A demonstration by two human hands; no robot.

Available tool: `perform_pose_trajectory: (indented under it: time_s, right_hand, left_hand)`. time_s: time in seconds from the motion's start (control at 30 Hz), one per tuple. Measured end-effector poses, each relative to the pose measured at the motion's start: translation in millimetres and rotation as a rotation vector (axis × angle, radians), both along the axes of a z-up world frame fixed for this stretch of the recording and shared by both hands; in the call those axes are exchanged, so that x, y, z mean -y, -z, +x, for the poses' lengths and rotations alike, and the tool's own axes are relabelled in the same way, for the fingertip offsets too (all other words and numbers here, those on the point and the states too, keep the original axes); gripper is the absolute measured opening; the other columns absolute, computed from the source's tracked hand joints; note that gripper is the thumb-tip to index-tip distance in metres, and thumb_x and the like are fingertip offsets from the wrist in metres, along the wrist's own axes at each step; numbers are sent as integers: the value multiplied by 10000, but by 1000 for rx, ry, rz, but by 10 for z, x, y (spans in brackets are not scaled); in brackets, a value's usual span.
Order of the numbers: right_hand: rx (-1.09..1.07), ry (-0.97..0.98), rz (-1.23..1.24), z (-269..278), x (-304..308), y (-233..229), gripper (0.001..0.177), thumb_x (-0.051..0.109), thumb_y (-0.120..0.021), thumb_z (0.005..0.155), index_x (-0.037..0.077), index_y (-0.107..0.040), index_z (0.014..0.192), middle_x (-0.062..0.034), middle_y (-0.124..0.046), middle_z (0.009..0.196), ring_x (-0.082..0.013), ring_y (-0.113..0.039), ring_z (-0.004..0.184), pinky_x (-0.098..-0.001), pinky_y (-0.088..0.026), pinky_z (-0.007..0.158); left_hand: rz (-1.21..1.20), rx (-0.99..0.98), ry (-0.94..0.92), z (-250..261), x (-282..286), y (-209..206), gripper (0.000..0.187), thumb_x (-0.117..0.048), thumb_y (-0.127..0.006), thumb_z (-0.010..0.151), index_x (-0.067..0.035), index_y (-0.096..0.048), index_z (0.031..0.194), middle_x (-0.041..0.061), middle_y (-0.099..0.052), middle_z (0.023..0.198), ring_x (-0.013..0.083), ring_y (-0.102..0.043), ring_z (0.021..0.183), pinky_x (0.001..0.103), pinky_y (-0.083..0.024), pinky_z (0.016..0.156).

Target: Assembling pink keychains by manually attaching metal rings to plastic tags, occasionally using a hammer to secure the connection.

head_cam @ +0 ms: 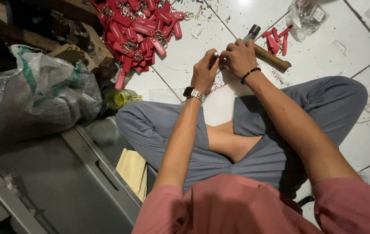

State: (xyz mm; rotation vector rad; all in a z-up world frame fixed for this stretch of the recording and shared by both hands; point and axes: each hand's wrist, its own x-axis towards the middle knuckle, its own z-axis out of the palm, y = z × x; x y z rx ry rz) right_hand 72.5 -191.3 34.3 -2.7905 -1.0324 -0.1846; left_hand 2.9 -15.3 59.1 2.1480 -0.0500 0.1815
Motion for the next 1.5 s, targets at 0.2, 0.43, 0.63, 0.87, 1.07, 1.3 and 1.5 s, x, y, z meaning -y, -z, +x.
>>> perform_pose_trajectory:
  time_s: [0.2,0.43,0.63,0.87,1.07,1.3,1.5]
  right_hand:
    - [19,10,79,-46,-14,-80,112,334,-835,884,285,-781,968,57,-703,891,-238,-547,882,-423,-331,797]
    - [58,23,89,-20,-10,23,162,372,-852,877,253,-782,962,55,-712,897,-228,-544,904,-399,-333,802]
    - [29,28,105,-14,5,92,208,381,-868,837,278,-796,1004,48,-711,914,-224,-530,899,-405,-320,804]
    - [40,-8,206,-6,61,54,152,240,-839,878,237,-802,1025,-6,-692,911,-256,-527,910,-412,-361,789]
    - [71,364,225,-49,472,-234,311,188,-704,857,49,-728,1134,-161,-657,1078,-343,-558,997,-457,-444,797]
    - [-164,427,-266,69,912,433,290,168,-588,990,57,-662,1248,-150,-638,1282,-374,-543,1172,-536,-422,920]
    - [-239,339,-171,21,862,20,201,105,-551,997,10,-624,1158,-200,-623,1089,-396,-643,1029,-510,-465,878]
  left_hand:
    - [35,25,45,-14,-65,82,274,-179,-563,1055,-220,-482,1315,120,-664,809,255,-633,672,346,-491,598]
    - [121,149,80,0,-83,169,250,-163,-547,1057,-206,-497,1298,122,-680,886,296,-643,694,372,-494,599]
    - [108,185,112,8,-113,287,400,15,-578,948,-142,-571,1316,129,-684,851,307,-632,686,405,-490,610]
    - [135,209,109,6,-106,334,313,-115,-594,1024,-179,-568,1329,140,-731,901,334,-704,726,436,-518,595]
    - [139,225,80,17,-87,367,230,-147,-559,1049,-188,-569,1275,102,-683,813,297,-650,657,425,-494,550]
    - [136,235,70,0,-59,370,243,-97,-590,1035,-186,-565,1260,55,-631,740,211,-584,589,380,-470,511]
    - [80,246,-3,-18,-56,377,184,-285,-622,1030,-215,-627,1200,88,-732,839,308,-745,848,415,-638,751]
